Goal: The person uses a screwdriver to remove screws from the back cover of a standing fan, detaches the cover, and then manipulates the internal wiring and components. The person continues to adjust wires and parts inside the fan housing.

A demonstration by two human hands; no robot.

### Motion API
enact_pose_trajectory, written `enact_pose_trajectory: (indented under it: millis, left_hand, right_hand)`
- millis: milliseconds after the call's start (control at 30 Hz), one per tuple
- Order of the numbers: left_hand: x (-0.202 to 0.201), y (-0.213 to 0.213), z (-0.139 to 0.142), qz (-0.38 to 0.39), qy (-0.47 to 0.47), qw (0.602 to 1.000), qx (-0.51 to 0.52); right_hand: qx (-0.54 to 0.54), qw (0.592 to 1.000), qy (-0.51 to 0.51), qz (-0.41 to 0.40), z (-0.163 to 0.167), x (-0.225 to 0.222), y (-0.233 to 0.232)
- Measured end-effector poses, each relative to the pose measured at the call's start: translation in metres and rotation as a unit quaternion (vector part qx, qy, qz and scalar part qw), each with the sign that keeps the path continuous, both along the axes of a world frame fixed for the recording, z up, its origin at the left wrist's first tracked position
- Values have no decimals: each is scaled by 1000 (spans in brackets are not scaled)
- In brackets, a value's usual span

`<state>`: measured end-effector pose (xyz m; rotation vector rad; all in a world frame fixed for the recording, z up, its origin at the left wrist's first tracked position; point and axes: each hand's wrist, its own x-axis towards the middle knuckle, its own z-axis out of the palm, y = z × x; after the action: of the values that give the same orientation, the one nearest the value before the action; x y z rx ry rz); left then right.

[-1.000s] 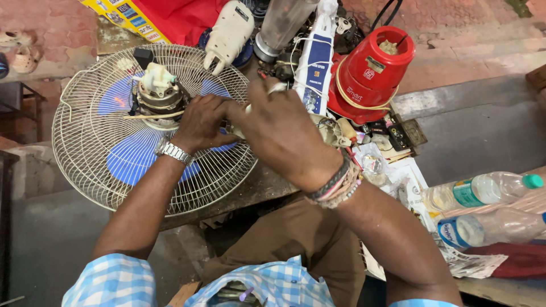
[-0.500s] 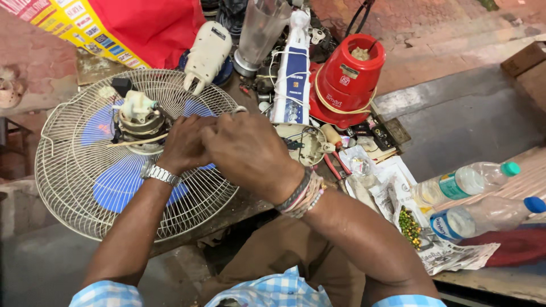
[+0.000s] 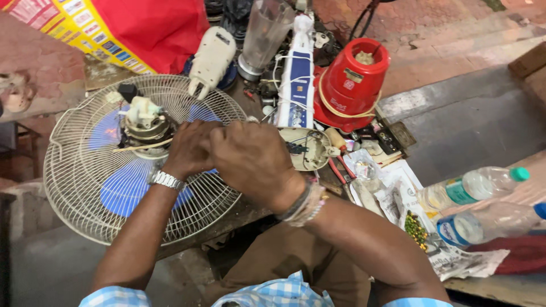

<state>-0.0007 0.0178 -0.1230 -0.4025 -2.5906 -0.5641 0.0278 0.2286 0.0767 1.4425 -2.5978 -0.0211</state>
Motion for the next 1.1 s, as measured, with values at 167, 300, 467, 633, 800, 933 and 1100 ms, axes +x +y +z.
enact_pose_trajectory:
  millis: [167, 300, 467, 633, 800, 933, 1100]
  left_hand:
    - [3, 0, 5, 13, -5, 999, -31]
    - [3, 3, 8, 28, -7, 999, -40]
    - [3, 3, 8, 33, 1, 998, -48]
    - [4, 2, 10, -5, 29, 998, -61]
    - [10, 7, 20, -57, 109, 992, -26]
    - [11, 17, 37, -165, 15, 977, 137]
    - [13, 21, 60, -121, 39, 985, 119]
  right_hand:
    - [-190, 953, 129, 200, 3, -12, 17]
    - [-174, 983, 58, 9, -2, -10, 13]
    - [-115, 985, 73, 106, 1, -11, 15]
    - [-205, 953, 88, 203, 0, -20, 23]
    - [-67, 996, 49, 27, 2, -25, 19]
    - [-178, 949, 74, 251, 16, -25, 24]
    - [-125, 991, 8, 55, 14, -8, 16]
